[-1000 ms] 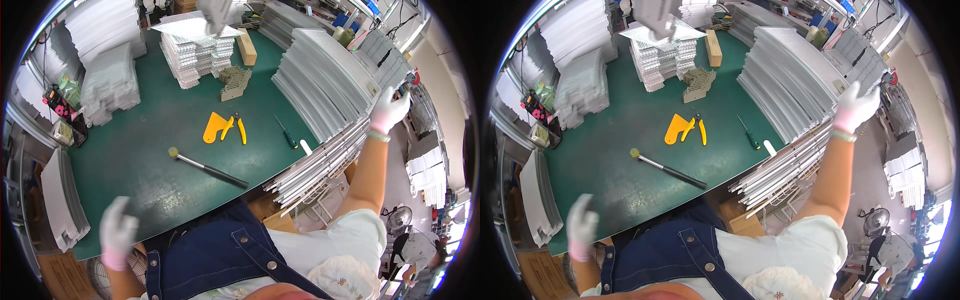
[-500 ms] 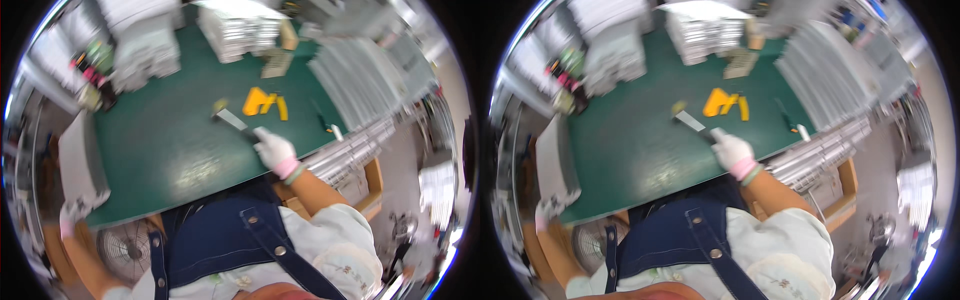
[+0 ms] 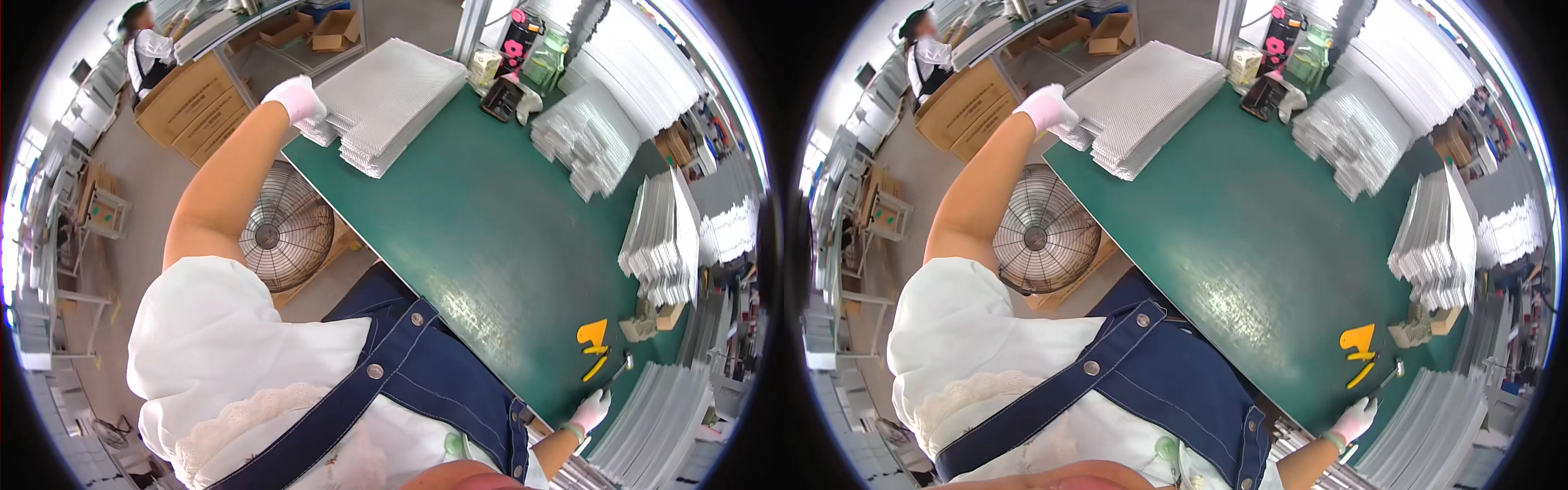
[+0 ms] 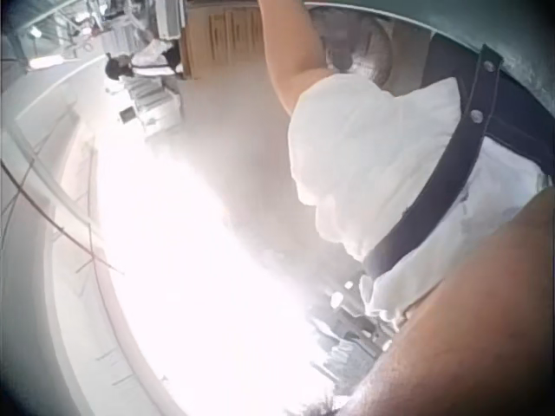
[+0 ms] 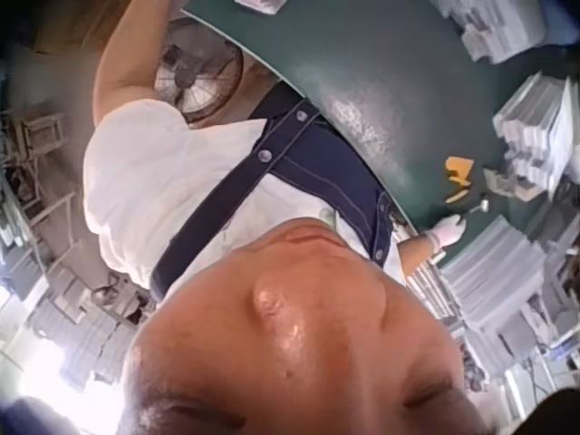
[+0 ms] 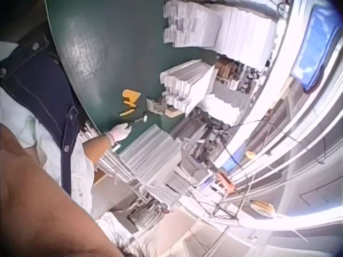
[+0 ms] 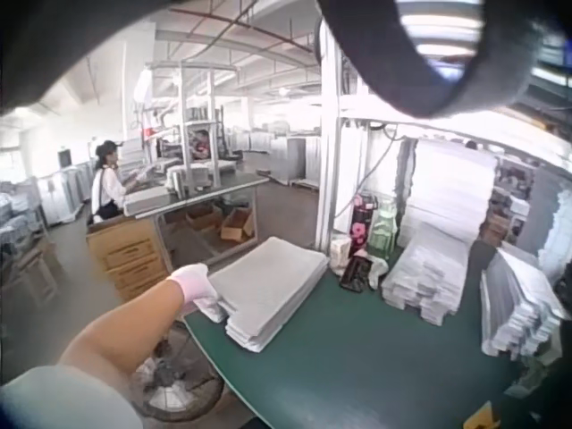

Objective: The person assembles rectangular metal frames by placing a mesh sheet onto a workbench, positioning a small plastic component, and fitting a metal frame around it. They use a hammer to secure the frame and a handheld stapler to fasten the mesh to the frame edges. The process is repeated for multiple units.

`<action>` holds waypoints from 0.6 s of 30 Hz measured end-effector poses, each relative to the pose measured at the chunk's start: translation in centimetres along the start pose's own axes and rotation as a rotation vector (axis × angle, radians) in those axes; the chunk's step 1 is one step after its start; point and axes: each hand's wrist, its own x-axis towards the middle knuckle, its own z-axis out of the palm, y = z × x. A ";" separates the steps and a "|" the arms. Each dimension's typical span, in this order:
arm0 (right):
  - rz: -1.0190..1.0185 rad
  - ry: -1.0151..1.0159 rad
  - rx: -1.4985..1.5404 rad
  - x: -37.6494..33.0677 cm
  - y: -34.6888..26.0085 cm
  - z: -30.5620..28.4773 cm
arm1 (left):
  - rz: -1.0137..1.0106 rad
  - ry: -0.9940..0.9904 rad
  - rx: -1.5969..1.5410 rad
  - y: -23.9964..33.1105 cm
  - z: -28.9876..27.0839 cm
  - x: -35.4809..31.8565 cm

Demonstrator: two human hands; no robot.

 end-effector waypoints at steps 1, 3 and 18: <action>-0.004 0.000 0.010 0.1 0.5 -0.1 | -0.024 0.028 -0.079 -0.1 -1.4 -0.3; 0.009 -0.035 -0.011 0.0 -1.9 -0.4 | 0.003 0.146 -0.302 -1.3 -4.6 -1.5; -0.478 0.322 0.055 -4.0 -13.8 -2.1 | 0.550 0.250 -0.606 8.3 0.7 -10.3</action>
